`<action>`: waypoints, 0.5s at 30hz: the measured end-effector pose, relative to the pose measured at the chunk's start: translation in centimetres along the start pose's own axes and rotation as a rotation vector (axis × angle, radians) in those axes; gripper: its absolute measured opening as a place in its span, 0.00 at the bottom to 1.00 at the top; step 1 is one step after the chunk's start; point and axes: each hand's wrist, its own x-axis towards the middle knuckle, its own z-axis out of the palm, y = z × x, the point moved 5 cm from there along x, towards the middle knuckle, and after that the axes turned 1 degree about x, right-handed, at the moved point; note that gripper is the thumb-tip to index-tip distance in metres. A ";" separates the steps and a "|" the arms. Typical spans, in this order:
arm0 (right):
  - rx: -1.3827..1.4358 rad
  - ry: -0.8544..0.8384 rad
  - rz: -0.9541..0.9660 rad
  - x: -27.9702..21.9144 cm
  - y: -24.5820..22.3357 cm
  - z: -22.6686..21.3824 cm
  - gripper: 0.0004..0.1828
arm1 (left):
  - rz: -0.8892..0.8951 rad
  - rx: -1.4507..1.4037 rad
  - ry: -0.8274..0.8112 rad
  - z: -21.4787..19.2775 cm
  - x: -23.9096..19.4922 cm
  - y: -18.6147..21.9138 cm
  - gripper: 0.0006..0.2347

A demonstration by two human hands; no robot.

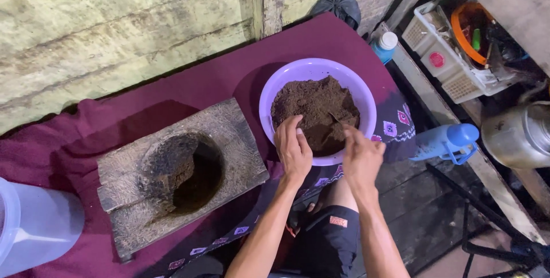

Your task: The person uses a pestle to grind a dark brown substance in a stone mortar. They repeatedly scoop the ground material from the mortar into a purple bowl using a spoon, then return more material to the mortar to continue grinding.

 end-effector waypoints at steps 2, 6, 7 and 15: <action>-0.037 0.031 0.032 0.1 1.3 -0.7 0.07 | -0.003 -0.009 0.005 -0.1 0.2 0.1 0.12; -0.031 0.085 0.030 0.3 0.7 -1.4 0.08 | 0.016 0.004 0.014 -0.3 0.4 0.3 0.12; -0.030 0.090 0.029 0.0 0.8 -0.3 0.08 | 0.021 0.002 0.016 -0.3 0.5 0.3 0.12; -0.136 -0.031 0.189 -0.2 2.1 0.4 0.10 | -0.002 -0.007 0.036 -0.3 0.4 0.0 0.13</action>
